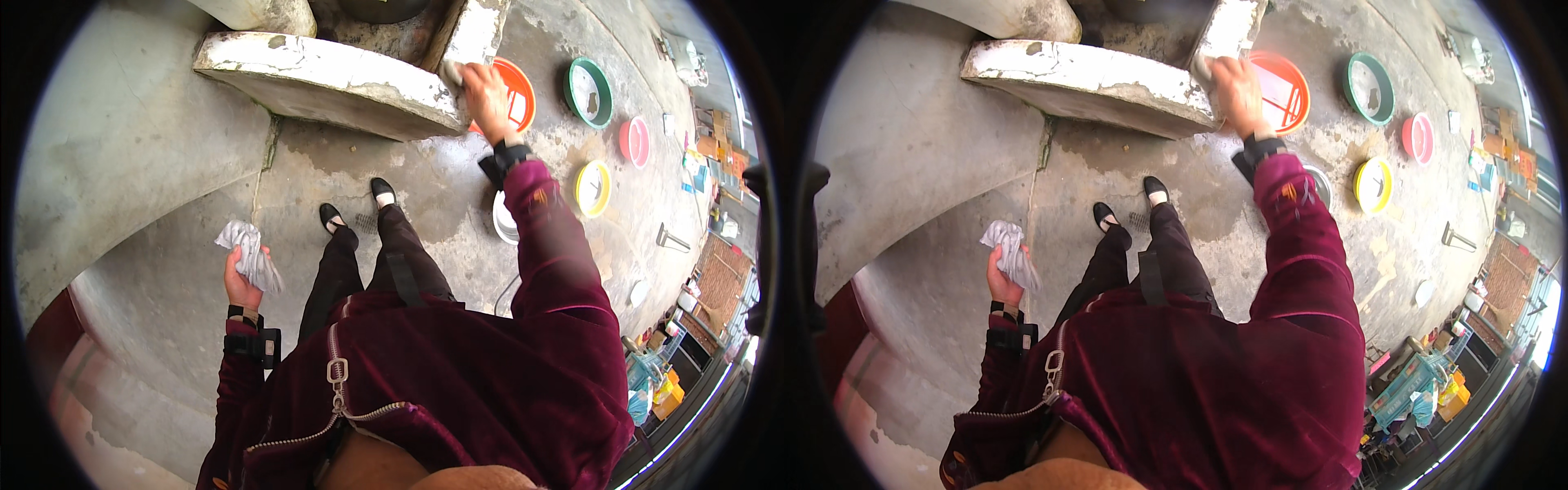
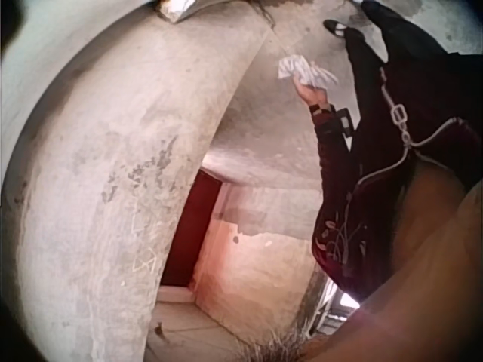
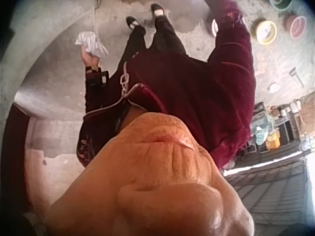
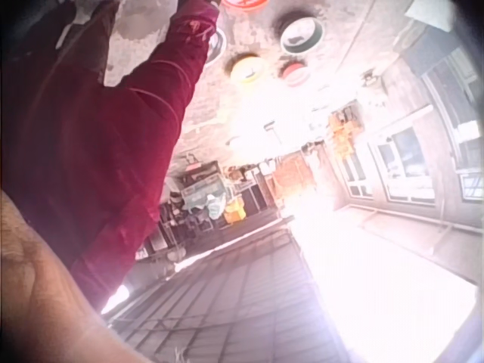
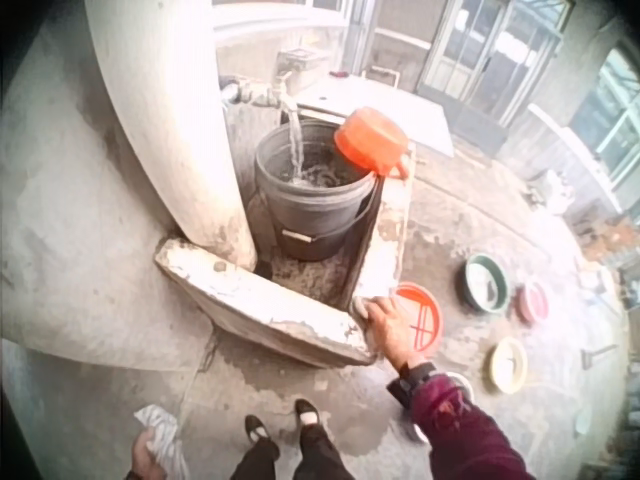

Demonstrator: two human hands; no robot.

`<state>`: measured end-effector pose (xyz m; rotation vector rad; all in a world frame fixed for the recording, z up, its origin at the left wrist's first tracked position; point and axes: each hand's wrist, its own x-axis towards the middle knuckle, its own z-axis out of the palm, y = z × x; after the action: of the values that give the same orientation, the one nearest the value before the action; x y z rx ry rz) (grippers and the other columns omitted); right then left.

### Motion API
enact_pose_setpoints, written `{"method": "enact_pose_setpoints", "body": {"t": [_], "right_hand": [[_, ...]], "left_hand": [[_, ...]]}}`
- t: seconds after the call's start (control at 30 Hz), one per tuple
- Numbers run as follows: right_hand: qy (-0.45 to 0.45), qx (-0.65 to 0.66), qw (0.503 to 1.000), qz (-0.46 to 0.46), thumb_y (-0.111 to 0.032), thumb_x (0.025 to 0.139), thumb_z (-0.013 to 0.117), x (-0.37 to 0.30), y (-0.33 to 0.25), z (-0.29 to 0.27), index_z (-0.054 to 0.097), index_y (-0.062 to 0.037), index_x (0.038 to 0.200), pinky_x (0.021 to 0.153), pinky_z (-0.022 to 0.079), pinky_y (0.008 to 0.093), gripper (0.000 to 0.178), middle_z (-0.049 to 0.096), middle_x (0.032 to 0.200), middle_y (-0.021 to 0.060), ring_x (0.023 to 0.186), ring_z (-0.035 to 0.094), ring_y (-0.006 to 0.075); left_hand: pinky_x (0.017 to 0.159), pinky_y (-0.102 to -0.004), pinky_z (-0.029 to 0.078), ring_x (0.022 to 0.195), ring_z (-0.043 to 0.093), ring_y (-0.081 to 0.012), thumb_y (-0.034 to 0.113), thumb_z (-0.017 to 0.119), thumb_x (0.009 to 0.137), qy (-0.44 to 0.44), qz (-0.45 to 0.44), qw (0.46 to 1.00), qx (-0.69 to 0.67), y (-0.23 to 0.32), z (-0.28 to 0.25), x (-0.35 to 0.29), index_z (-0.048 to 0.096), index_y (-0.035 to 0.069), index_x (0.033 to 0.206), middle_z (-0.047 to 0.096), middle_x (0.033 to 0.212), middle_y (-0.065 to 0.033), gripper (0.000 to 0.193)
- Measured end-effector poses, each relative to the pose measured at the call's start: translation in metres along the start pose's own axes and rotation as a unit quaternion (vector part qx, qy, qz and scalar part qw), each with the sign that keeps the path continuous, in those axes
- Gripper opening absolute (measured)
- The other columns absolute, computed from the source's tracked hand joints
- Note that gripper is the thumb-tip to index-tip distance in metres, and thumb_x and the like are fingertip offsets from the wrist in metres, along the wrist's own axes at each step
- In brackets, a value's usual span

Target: The person repeatedly wipes a concrete ledge and surrounding area with a cloth, periodically refilling water from a bucket using a ladle. They also wring out the cloth in a metal basin and continue wiping the same surfaces throughout the clip.

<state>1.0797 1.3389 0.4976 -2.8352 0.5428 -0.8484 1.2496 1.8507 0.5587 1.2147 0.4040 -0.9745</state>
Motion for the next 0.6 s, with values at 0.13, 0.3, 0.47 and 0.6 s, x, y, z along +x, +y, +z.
{"method": "enact_pose_setpoints", "body": {"t": [0.13, 0.3, 0.47, 0.6], "right_hand": [[0.049, 0.212, 0.939, 0.265, -0.009, 0.082, 0.055, 0.049, 0.013, 0.01, 0.061, -0.0038, 0.093, 0.073, 0.045, 0.0313, 0.014, 0.061, 0.084, 0.0056, 0.08, 0.057, 0.0231], [0.026, 0.811, 0.432, 0.393, -0.017, 0.089, 0.054, 0.051, -0.026, -0.007, 0.055, -0.0048, 0.116, 0.084, 0.046, 0.036, 0.029, 0.061, 0.109, 0.008, 0.099, 0.056, 0.0204], [-0.027, 0.892, 0.33, 0.308, -0.016, 0.088, 0.056, 0.078, -0.071, -0.002, 0.056, -0.0048, 0.116, 0.095, 0.043, 0.0413, 0.031, 0.061, 0.115, 0.0079, 0.106, 0.056, 0.0234], [-0.067, 0.8, 0.525, 0.284, -0.015, 0.089, 0.055, 0.105, -0.095, 0.037, 0.054, -0.0074, 0.12, 0.09, 0.046, 0.036, 0.032, 0.06, 0.113, 0.0035, 0.103, 0.057, 0.019]], "left_hand": [[0.07, -0.0337, 0.049, 0.076, 0.061, -0.0227, 0.032, 0.044, 0.089, 0.002, 0.014, 1.0, 0.001, 0.002, -0.001, -0.01, 0.053, 0.002, 0.111, 0.063, 0.087, -0.0145, 0.039], [0.07, -0.0335, 0.049, 0.076, 0.061, -0.0223, 0.032, 0.044, 0.089, 0.01, 0.024, 0.999, -0.027, -0.001, -0.017, -0.017, 0.053, 0.002, 0.111, 0.063, 0.087, -0.0138, 0.038], [0.07, -0.0335, 0.049, 0.076, 0.061, -0.0219, 0.031, 0.045, 0.089, 0.033, 0.034, 0.997, -0.055, -0.008, -0.035, -0.016, 0.054, 0.002, 0.109, 0.064, 0.087, -0.0138, 0.037], [0.07, -0.0342, 0.05, 0.076, 0.061, -0.0219, 0.033, 0.046, 0.088, 0.042, 0.048, 0.995, -0.072, -0.012, -0.049, -0.013, 0.054, 0.003, 0.109, 0.064, 0.087, -0.0129, 0.038]]}}
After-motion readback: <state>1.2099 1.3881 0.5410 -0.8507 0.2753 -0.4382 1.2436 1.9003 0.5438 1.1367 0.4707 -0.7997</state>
